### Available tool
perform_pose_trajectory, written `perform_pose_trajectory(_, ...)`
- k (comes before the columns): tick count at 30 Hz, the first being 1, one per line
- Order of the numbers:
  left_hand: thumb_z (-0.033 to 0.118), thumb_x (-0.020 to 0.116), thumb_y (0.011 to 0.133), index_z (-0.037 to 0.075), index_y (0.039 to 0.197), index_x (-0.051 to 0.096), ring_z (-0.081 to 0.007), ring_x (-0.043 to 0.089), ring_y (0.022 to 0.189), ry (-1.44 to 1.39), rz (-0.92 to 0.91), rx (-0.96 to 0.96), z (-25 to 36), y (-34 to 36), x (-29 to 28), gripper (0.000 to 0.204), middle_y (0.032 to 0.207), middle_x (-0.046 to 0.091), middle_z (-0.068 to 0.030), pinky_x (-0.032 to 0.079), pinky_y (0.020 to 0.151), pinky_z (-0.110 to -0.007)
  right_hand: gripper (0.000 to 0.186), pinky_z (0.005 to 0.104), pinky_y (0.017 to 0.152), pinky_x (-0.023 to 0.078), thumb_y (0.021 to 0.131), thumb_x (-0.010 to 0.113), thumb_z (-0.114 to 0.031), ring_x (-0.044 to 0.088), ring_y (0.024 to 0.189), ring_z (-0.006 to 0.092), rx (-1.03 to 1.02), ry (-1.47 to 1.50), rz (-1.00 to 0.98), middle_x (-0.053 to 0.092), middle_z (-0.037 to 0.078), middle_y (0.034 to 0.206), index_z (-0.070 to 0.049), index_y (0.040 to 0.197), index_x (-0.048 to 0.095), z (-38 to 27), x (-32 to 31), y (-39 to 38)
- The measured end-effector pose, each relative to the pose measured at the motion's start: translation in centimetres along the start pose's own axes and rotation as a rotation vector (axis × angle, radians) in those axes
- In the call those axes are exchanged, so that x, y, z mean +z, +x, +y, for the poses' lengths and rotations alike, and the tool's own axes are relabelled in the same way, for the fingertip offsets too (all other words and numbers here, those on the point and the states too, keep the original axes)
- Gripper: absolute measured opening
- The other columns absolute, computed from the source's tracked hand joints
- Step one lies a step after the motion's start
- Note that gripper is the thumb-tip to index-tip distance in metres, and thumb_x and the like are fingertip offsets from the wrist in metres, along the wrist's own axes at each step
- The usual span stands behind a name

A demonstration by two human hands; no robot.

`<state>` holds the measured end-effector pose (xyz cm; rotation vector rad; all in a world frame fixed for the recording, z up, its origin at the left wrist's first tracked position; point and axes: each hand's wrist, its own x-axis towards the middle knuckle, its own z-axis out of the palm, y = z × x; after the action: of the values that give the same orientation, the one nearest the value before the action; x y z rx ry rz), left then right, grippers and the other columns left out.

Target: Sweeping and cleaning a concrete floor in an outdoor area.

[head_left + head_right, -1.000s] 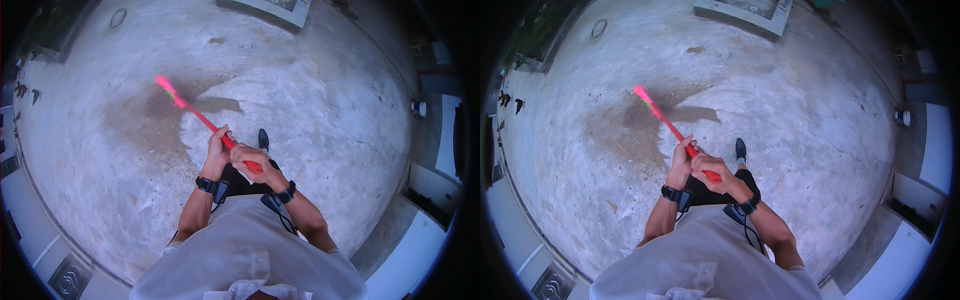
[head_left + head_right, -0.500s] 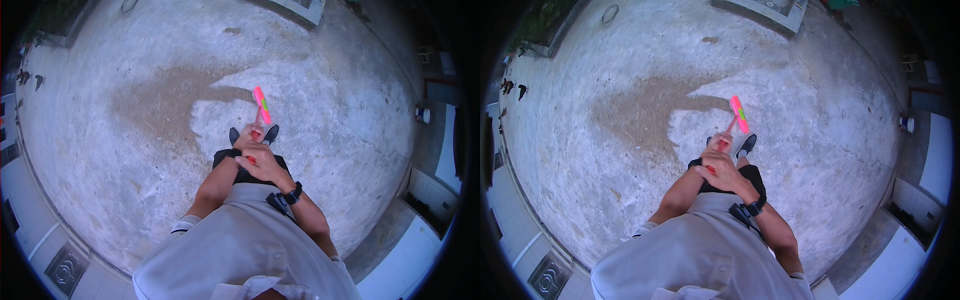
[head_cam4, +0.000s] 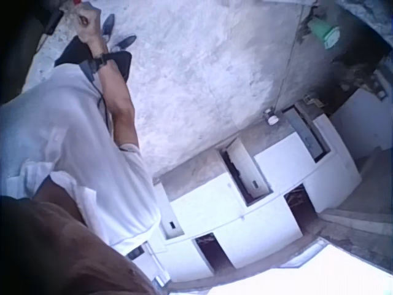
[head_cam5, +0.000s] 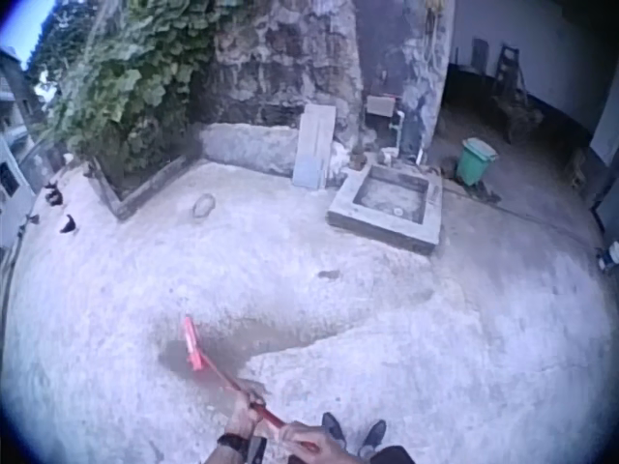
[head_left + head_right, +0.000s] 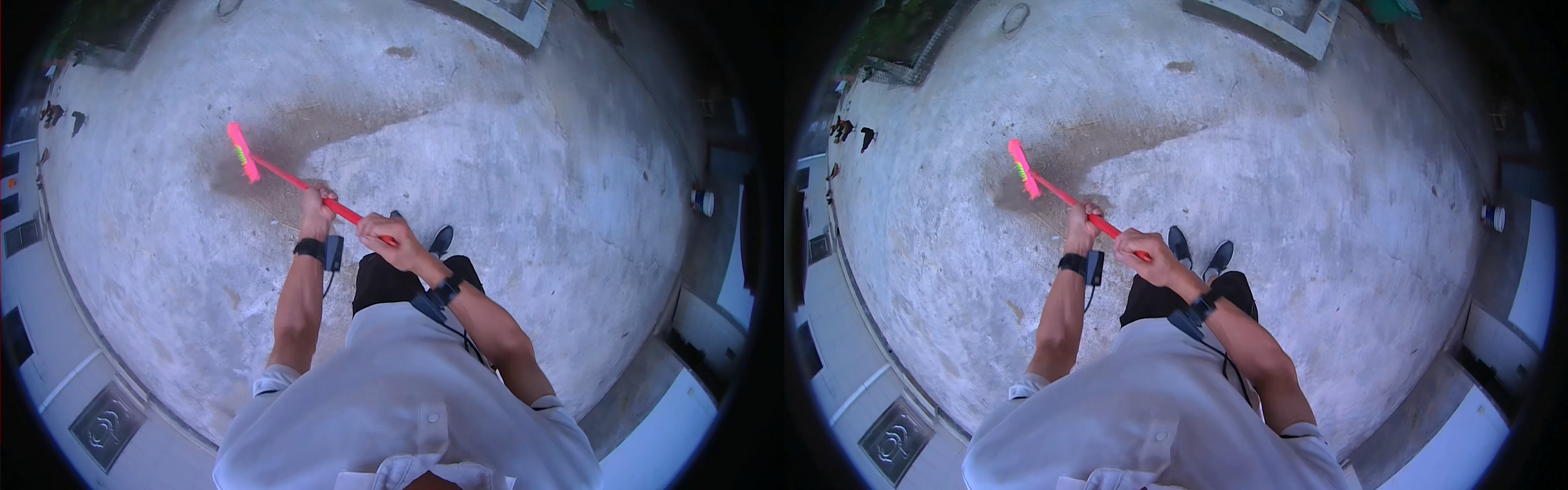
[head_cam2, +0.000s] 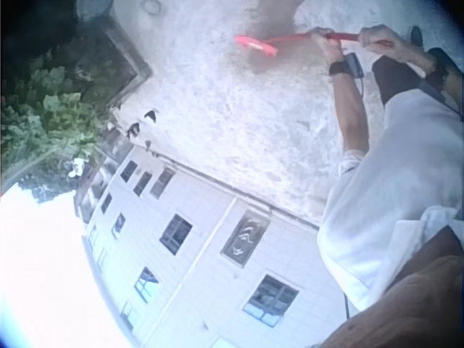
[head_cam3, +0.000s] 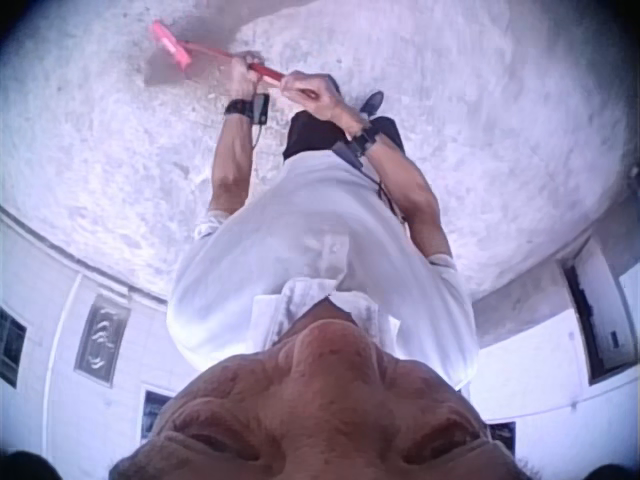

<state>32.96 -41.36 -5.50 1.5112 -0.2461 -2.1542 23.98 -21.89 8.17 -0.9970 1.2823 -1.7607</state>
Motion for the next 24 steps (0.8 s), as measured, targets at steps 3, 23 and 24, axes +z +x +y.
perform_pose_trajectory(3, 0.009, 0.045, 0.09, 0.012, 0.064, 0.036, -0.0085, 0.032, 0.042, -0.163, -0.182, -0.231, -2.4, -1.9, 3.6, 0.028, 0.052, 0.035, 0.0032, 0.036, 0.039, -0.023, 0.02, 0.0336, 0.066, 0.046, 0.079, 0.058, 0.007, 0.057, 0.069, 0.0247, -0.065, -0.157, -0.075, 0.055, 0.011, 0.068, 0.002, 0.064, 0.046, -4.8, -2.1, 0.4)
perform_pose_trajectory(23, 0.01, 0.06, 0.085, 0.016, 0.062, 0.037, -0.0053, 0.032, 0.042, 0.192, -0.382, -0.742, -17.4, -0.6, 21.9, 0.033, 0.052, 0.036, 0.0055, 0.031, 0.041, -0.017, 0.015, 0.039, 0.06, 0.044, 0.071, 0.062, -0.009, 0.057, 0.062, 0.031, -0.029, -0.432, -0.058, 0.055, 0.014, 0.062, 0.0, 0.063, 0.055, -2.5, -16.2, 5.9)
perform_pose_trajectory(24, 0.01, 0.06, 0.085, 0.016, 0.061, 0.037, -0.0052, 0.032, 0.041, 0.181, -0.358, -0.686, -15.0, 0.1, 20.6, 0.034, 0.052, 0.036, 0.0066, 0.03, 0.04, -0.018, 0.012, 0.0382, 0.062, 0.044, 0.072, 0.063, -0.009, 0.057, 0.065, 0.0299, -0.036, -0.394, -0.147, 0.057, 0.013, 0.066, 0.0, 0.066, 0.056, -1.6, -15.3, 7.1)
